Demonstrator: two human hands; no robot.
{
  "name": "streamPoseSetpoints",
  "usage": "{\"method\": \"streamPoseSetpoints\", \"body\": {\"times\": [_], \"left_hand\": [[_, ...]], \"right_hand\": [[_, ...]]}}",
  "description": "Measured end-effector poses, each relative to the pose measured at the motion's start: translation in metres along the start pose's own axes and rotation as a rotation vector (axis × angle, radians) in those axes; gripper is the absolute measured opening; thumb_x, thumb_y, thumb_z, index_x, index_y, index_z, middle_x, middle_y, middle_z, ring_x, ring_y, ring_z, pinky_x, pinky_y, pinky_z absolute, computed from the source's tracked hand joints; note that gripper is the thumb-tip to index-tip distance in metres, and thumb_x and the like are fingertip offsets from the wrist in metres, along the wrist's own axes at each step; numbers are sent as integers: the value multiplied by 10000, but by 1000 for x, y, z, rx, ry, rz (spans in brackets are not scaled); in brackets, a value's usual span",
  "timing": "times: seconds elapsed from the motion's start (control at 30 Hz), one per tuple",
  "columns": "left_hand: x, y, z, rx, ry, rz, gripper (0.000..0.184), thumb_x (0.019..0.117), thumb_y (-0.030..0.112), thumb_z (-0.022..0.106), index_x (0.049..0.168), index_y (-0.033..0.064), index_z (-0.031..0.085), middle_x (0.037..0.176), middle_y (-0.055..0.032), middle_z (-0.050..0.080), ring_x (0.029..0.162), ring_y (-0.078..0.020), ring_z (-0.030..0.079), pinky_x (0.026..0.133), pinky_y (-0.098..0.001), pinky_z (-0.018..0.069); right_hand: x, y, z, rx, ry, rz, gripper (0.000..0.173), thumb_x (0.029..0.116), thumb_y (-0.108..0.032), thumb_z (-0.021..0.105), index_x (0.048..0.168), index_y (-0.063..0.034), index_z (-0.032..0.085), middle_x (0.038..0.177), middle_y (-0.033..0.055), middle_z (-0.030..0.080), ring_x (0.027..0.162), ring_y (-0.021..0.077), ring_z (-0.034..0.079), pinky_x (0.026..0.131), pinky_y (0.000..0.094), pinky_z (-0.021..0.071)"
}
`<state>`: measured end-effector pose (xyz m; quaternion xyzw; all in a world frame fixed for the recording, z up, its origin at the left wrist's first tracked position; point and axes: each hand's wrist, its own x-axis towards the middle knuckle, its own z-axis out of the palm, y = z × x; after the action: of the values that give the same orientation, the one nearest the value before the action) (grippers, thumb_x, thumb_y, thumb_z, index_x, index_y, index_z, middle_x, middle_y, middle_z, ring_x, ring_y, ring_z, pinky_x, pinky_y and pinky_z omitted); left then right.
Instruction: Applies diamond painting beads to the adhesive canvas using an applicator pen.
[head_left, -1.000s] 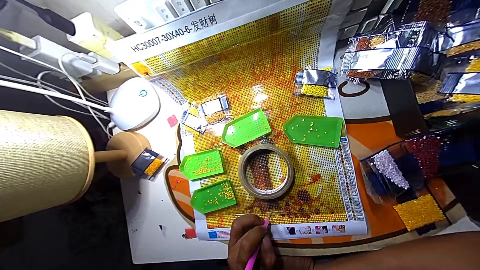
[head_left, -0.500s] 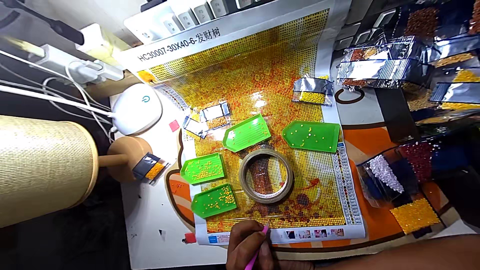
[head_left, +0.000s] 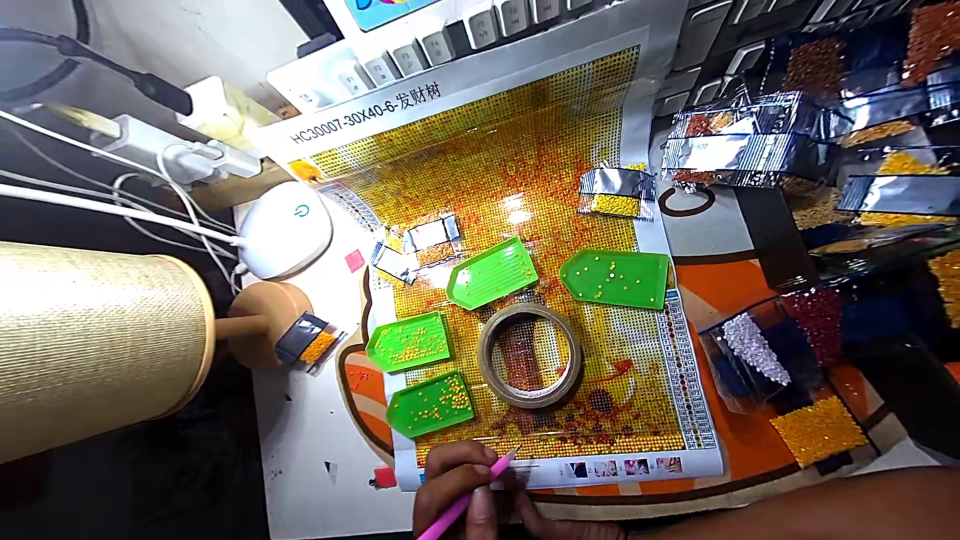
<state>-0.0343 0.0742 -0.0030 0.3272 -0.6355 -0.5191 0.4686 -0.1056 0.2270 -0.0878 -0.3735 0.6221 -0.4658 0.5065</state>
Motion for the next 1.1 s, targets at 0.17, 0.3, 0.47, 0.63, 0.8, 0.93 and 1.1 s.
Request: {"method": "streamPoseSetpoints", "body": {"times": [0.17, 0.3, 0.47, 0.63, 0.8, 0.93, 1.1], "left_hand": [[30, 7, -2, -2, -20, 57, 186, 918, 215, 665, 1068, 106, 685, 1029, -67, 670, 933, -241, 666, 817, -373, 584], [37, 8, 1, -3, -43, 76, 187, 922, 228, 668, 1070, 114, 685, 1031, -60, 670, 938, -235, 666, 820, -369, 584], [36, 1, -1, 18, -66, 77, 206, 932, 224, 648, 1095, 105, 689, 1045, -63, 677, 949, -236, 668, 836, -381, 585], [80, -4, 7, 58, -102, 104, 177, 962, 174, 608, 1115, 110, 671, 1034, -67, 698, 955, -243, 685, 865, -413, 587], [131, -14, 33, 205, -130, 121, 122, 986, 55, 574, 1079, 34, 651, 974, -75, 719, 910, -226, 708, 836, -406, 613], [149, -29, 64, 338, -223, 139, 107, 1013, 106, 575, 1070, 101, 666, 958, -1, 706, 872, -155, 683, 804, -376, 607], [162, -35, 83, 401, -269, 149, 108, 1026, 119, 578, 1113, 104, 639, 956, 9, 679, 820, -118, 661, 734, -316, 600]], "right_hand": [[-3, 11, 2, 30, -13, 115, 365, 1046, -246, 549, 1378, -107, 608, 1398, 23, 614, 1333, 56, 527, 1144, 239, 419], [6, -17, -13, -41, -138, 88, 378, 1055, -207, 532, 1405, -75, 584, 1440, 53, 584, 1371, 78, 498, 1163, 237, 392], [10, -37, -15, 105, -4, 207, 365, 999, -211, 643, 1338, -76, 640, 1365, 26, 642, 1318, 49, 544, 1139, 228, 423], [44, -119, -35, 0, 25, 173, 442, 968, -331, 668, 1251, 9, 673, 1214, 114, 714, 1188, 79, 639, 1068, 254, 473], [40, -108, -15, -203, 182, 197, 592, 979, -429, 593, 1304, 66, 613, 1323, 165, 658, 1281, 107, 579, 1108, 245, 415], [7, -11, 9, -161, 141, 67, 458, 1017, -435, 579, 1301, -90, 678, 1289, 42, 695, 1273, 61, 591, 1098, 272, 484], [18, -65, -2, -30, 202, 167, 426, 929, -288, 697, 1193, 45, 702, 1165, 141, 736, 1154, 101, 674, 1038, 263, 508]]}}
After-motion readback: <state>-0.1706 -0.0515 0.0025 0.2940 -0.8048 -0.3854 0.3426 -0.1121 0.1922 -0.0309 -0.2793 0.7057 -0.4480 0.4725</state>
